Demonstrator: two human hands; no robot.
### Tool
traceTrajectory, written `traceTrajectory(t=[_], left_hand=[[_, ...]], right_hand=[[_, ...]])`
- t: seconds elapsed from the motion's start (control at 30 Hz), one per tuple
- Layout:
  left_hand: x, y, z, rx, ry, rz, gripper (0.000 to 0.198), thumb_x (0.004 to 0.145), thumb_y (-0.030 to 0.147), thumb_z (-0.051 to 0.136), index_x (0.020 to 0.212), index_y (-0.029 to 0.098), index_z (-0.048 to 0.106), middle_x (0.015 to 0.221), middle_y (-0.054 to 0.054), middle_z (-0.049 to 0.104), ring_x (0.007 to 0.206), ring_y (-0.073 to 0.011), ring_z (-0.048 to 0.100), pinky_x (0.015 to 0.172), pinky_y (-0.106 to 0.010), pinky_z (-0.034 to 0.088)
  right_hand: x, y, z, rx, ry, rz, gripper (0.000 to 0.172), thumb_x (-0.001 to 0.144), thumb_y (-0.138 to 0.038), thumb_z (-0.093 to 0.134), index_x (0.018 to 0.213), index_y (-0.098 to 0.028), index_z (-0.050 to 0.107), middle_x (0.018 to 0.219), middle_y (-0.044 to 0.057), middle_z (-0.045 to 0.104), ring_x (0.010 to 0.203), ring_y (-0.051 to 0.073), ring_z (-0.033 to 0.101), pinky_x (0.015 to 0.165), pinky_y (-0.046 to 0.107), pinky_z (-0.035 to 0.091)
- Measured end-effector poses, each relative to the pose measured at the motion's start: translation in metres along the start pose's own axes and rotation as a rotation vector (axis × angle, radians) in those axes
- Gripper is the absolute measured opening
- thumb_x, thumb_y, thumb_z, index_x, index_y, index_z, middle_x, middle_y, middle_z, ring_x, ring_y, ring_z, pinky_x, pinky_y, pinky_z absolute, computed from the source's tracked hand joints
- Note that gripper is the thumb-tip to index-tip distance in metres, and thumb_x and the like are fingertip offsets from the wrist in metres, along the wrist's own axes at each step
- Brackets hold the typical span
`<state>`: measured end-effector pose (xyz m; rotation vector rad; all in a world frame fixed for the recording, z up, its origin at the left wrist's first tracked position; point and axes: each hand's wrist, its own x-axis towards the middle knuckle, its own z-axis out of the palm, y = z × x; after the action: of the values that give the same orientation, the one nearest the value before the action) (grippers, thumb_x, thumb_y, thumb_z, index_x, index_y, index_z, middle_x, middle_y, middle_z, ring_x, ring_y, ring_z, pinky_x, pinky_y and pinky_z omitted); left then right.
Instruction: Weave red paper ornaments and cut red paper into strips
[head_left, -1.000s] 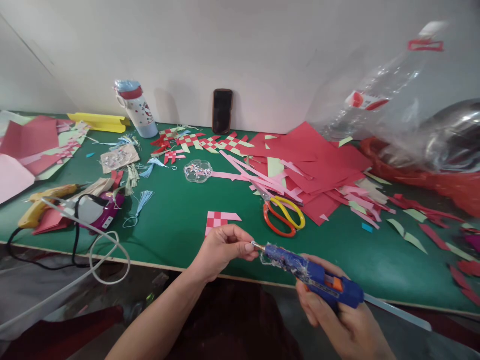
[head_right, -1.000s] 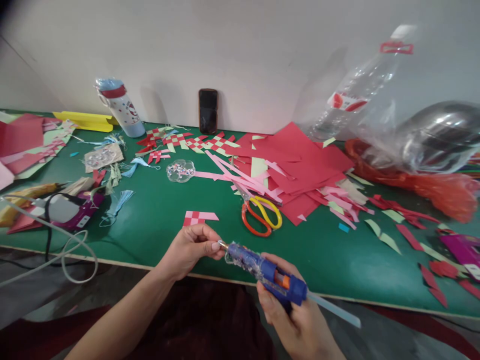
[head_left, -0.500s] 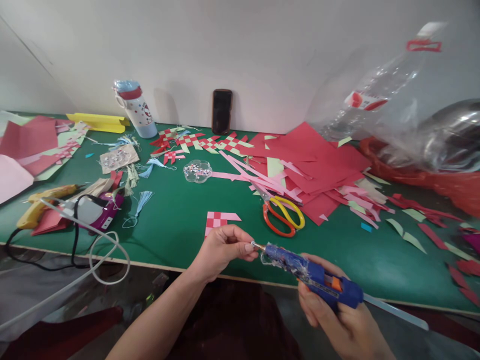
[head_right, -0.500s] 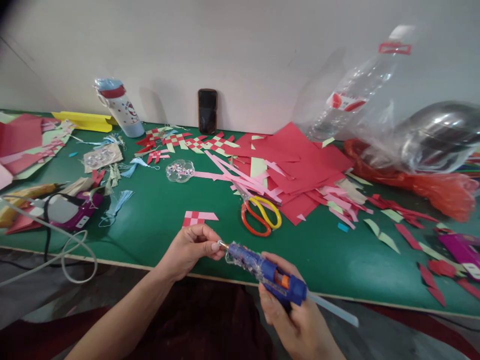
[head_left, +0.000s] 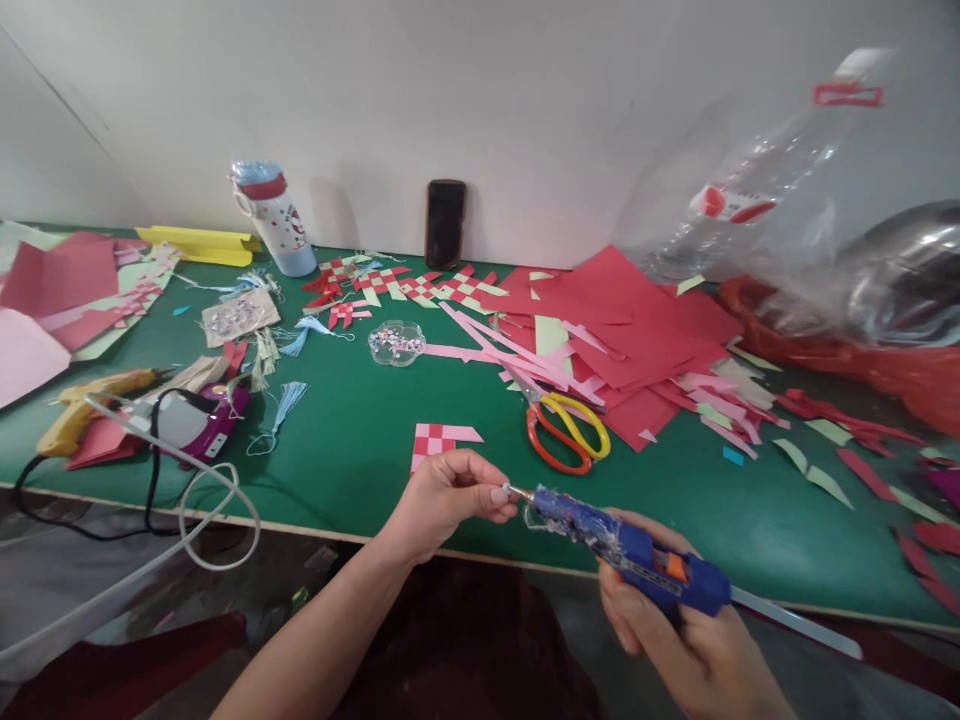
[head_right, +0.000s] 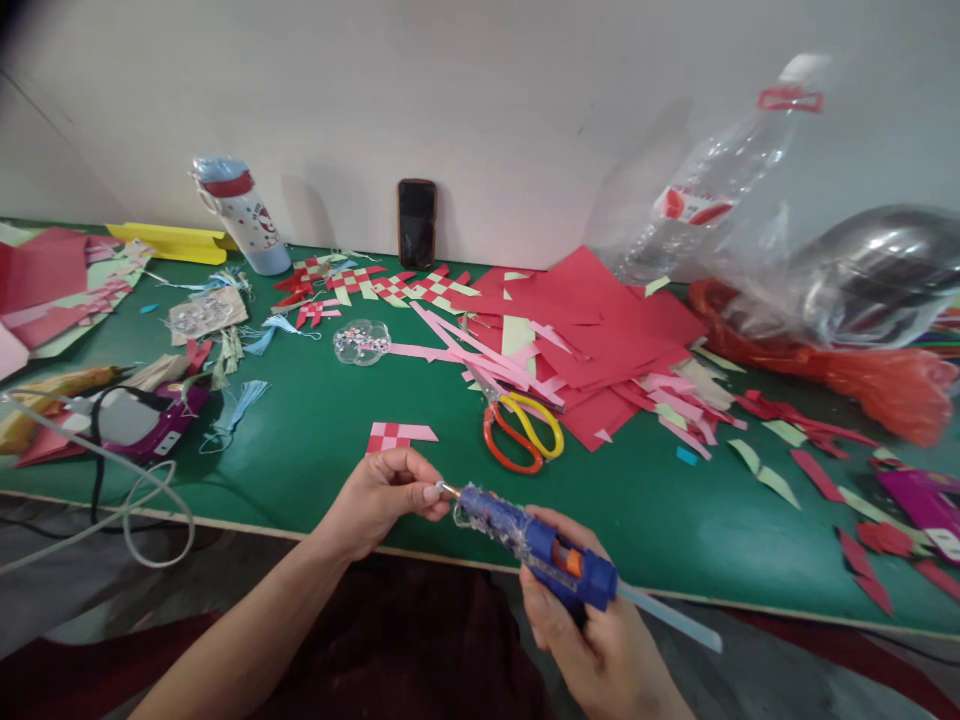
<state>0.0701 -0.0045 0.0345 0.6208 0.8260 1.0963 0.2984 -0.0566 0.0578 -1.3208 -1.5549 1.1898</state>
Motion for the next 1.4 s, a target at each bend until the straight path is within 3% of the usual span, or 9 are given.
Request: traceTrajectory(t=[0.53, 1.07, 1.4], left_hand=[[0.0007, 0.0018, 0.0028, -0.044, -0.034, 0.002, 0.029, 0.059, 0.028, 0.090, 0.070, 0.011, 0.069, 0.064, -0.004, 0.073, 0.059, -0.0110, 0.069, 0.059, -0.019, 0.056], [-0.0002, 0.0016, 0.0028, -0.024, -0.016, -0.019, 0.032, 0.058, 0.030, 0.090, 0.070, 0.011, 0.069, 0.064, -0.004, 0.073, 0.059, -0.0127, 0.069, 0.060, -0.022, 0.056], [0.0016, -0.0023, 0.0010, -0.044, -0.022, -0.026, 0.031, 0.059, 0.029, 0.090, 0.071, 0.011, 0.069, 0.071, -0.005, 0.074, 0.062, -0.0133, 0.070, 0.061, -0.022, 0.057]], right_hand=[[-0.0010, -0.0063, 0.0010, 0.023, 0.022, 0.056, 0.037, 0.095, -0.046, 0.051, 0.124, -0.022, 0.047, 0.061, -0.003, 0.055, 0.048, 0.010, 0.048, 0.047, 0.023, 0.045], [-0.0020, -0.0085, 0.0013, 0.001, 0.043, 0.049, 0.037, 0.093, -0.044, 0.053, 0.122, -0.023, 0.049, 0.064, -0.002, 0.057, 0.047, 0.012, 0.049, 0.047, 0.025, 0.046], [-0.0010, -0.0011, -0.0027, 0.052, 0.027, -0.035, 0.034, 0.094, -0.040, 0.053, 0.123, -0.023, 0.047, 0.067, -0.001, 0.059, 0.046, 0.011, 0.050, 0.044, 0.024, 0.045]])
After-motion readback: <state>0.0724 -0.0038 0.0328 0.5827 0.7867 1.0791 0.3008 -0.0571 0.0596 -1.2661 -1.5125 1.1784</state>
